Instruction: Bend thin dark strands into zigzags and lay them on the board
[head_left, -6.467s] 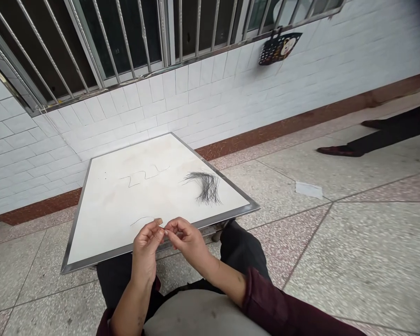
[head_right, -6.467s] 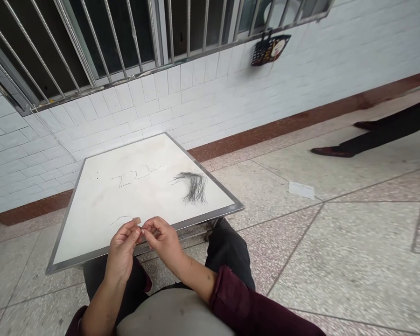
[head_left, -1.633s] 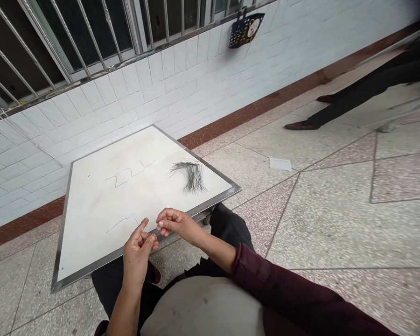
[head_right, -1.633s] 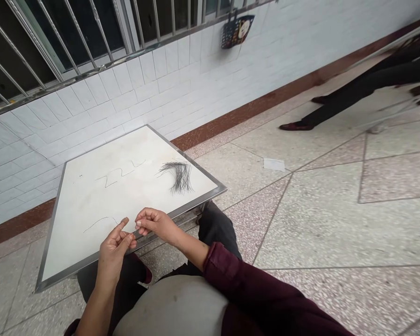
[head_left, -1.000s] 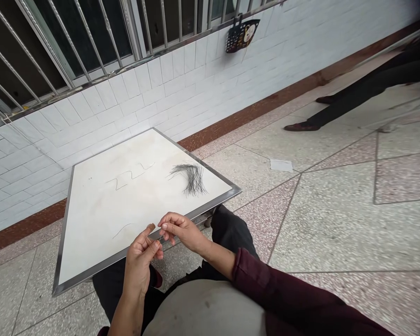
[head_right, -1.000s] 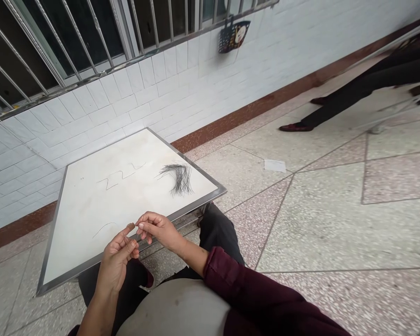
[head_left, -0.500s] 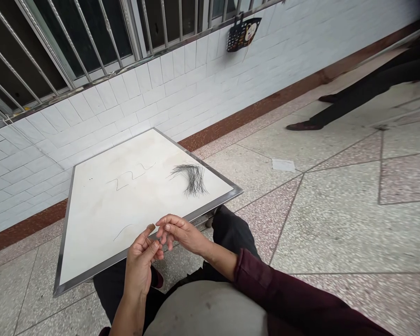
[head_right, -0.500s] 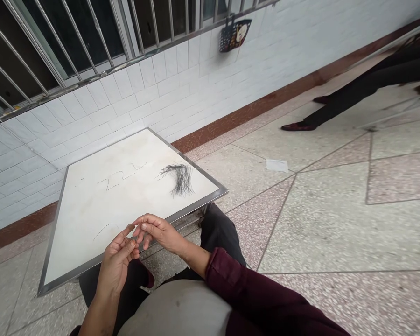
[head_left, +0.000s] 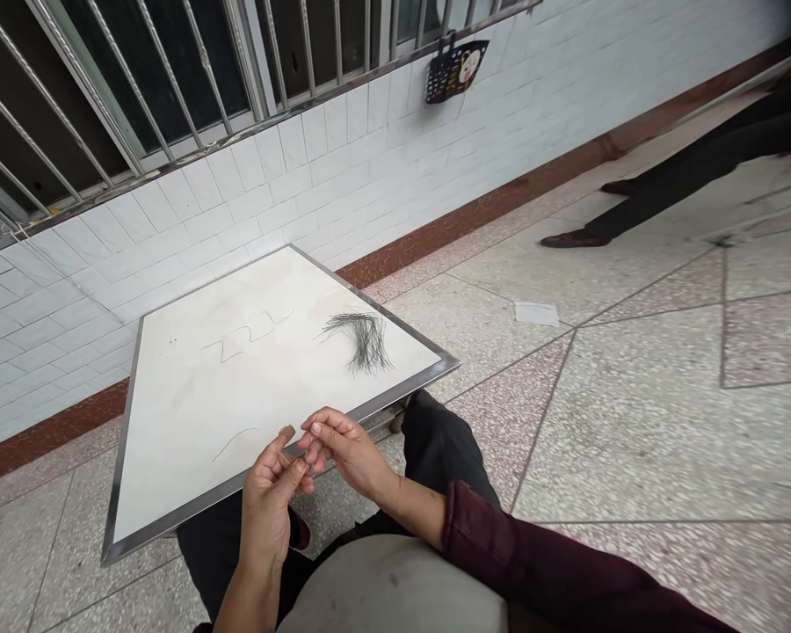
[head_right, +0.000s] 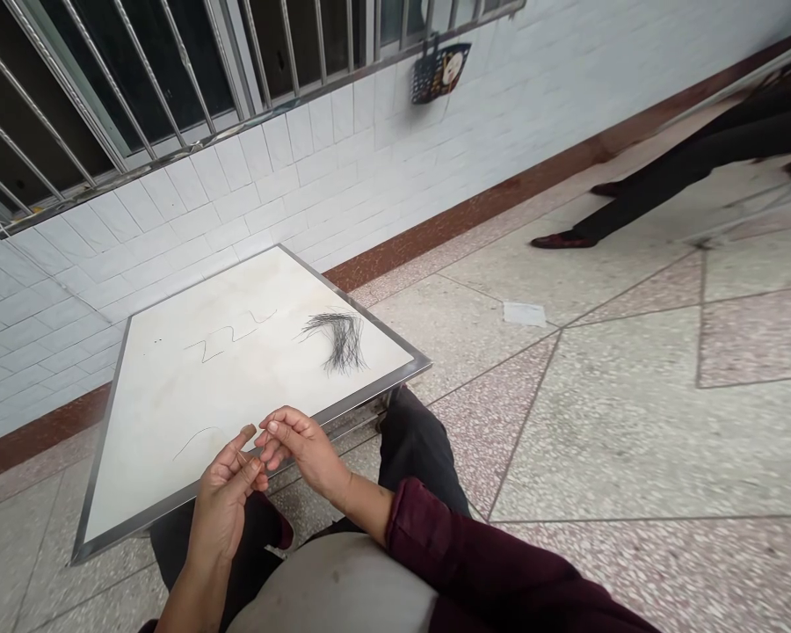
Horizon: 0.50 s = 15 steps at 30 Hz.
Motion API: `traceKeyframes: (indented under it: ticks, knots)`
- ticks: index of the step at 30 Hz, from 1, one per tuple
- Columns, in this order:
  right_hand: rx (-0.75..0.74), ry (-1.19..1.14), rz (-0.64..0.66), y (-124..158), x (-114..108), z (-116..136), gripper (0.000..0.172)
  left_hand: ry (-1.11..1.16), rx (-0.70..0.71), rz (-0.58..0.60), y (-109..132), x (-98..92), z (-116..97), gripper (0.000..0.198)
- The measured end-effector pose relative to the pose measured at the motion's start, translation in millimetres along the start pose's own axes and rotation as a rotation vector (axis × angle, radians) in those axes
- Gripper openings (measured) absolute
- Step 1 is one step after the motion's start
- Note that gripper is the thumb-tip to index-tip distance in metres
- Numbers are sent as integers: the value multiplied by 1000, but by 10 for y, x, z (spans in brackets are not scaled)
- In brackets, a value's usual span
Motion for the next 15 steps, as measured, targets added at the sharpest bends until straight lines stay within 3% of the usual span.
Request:
traceKeyframes:
  ticks: [10, 15]
  knots:
    - [-16, 24, -33, 0, -22, 0, 28, -64, 16, 14, -29, -52, 55, 61]
    - [-132, 18, -282, -108, -251, 188, 28, -65, 33, -28, -21, -123, 68, 63]
Point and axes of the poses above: each hand's wrist, its own y-axis away from the middle knuckle, its own x-axis out of the palm, z = x × y, the point moved 1 cm from there along -y, towards the middle knuckle, and after that the axes turned 3 degrees about y, right-handed, at the moved point
